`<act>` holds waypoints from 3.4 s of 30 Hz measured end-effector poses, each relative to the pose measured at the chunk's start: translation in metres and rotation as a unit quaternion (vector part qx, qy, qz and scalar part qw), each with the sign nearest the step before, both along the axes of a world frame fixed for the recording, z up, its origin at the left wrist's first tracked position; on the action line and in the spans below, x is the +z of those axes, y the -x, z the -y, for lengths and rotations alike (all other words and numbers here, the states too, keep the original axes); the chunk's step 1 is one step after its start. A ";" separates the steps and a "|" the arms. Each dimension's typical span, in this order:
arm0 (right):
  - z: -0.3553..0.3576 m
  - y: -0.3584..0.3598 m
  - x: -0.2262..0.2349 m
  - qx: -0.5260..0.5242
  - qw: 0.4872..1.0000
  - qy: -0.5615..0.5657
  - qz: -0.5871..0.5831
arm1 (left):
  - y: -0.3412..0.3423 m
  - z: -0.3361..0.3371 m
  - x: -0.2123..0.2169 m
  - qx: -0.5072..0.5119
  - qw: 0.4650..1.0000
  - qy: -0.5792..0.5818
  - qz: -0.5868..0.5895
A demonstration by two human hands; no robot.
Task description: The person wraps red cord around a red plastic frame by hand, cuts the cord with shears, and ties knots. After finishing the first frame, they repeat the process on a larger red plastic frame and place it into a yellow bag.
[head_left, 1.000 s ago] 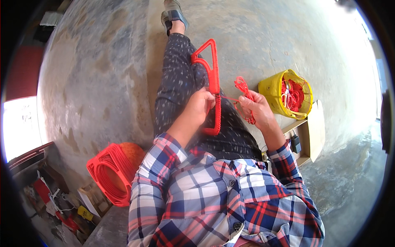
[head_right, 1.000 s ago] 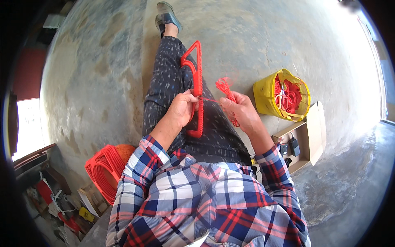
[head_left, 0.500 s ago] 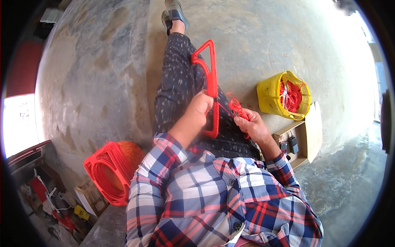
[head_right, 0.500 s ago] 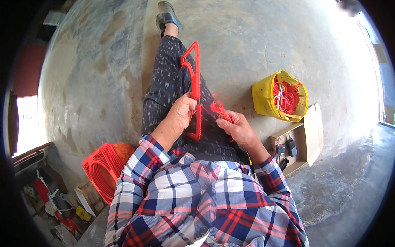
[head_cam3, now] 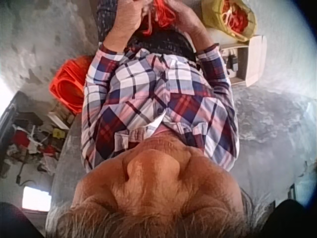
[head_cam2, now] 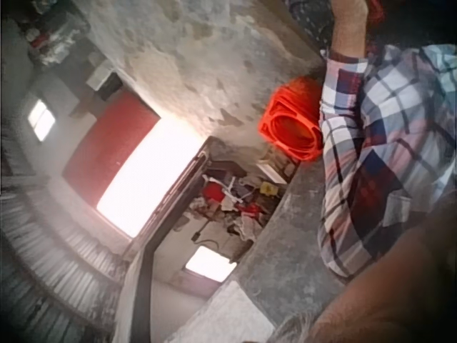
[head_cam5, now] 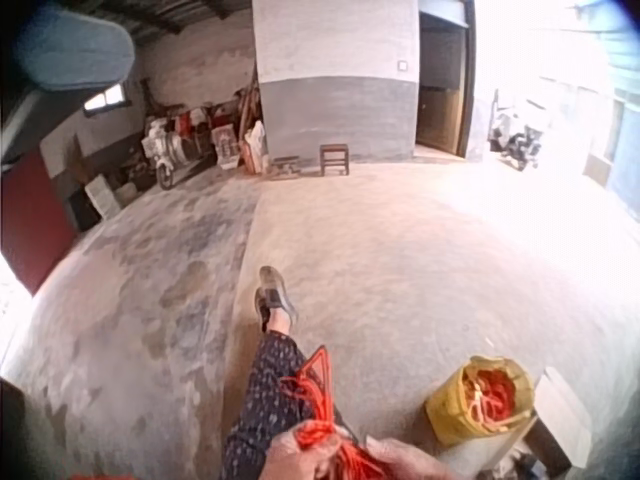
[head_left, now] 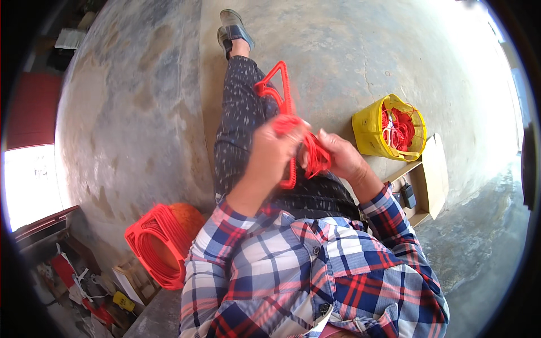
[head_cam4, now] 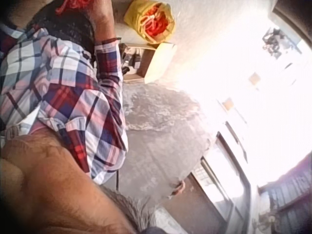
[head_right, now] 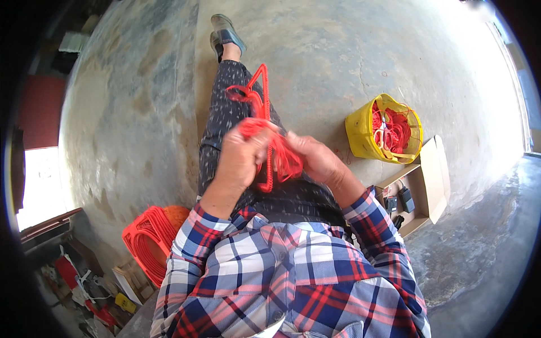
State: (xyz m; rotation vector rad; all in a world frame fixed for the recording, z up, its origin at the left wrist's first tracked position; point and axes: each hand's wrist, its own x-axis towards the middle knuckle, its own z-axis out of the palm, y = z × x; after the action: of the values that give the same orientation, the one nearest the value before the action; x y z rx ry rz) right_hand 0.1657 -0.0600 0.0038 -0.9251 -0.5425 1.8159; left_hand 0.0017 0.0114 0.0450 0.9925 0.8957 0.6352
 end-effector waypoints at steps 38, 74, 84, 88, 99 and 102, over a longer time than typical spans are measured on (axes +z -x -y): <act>0.021 -0.031 0.230 0.070 0.858 -0.377 -0.342 | 0.004 -0.009 -0.113 -0.007 0.969 0.232 0.089; -0.053 -0.070 0.043 -0.266 0.947 -0.178 -0.010 | 0.012 -0.017 -0.028 0.028 0.995 0.087 0.045; 0.057 -0.133 0.110 -0.274 0.950 -0.122 0.086 | 0.007 -0.012 -0.102 0.032 0.966 0.243 0.085; 0.095 -0.157 0.069 -0.335 0.914 0.001 0.230 | 0.008 -0.014 -0.095 0.028 0.949 0.288 0.128; 0.034 -0.024 -0.005 -0.012 0.997 -0.073 0.003 | 0.002 0.019 -0.024 -0.101 0.917 -0.361 -0.134; 0.020 0.004 0.000 0.135 0.985 -0.107 -0.021 | 0.004 0.019 -0.013 -0.087 0.988 -0.081 0.100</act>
State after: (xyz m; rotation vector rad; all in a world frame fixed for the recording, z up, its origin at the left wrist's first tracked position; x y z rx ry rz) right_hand 0.1612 -0.0800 0.0040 -0.6914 -0.8519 1.9664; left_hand -0.0027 -0.0073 0.0320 1.1183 0.5808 0.6537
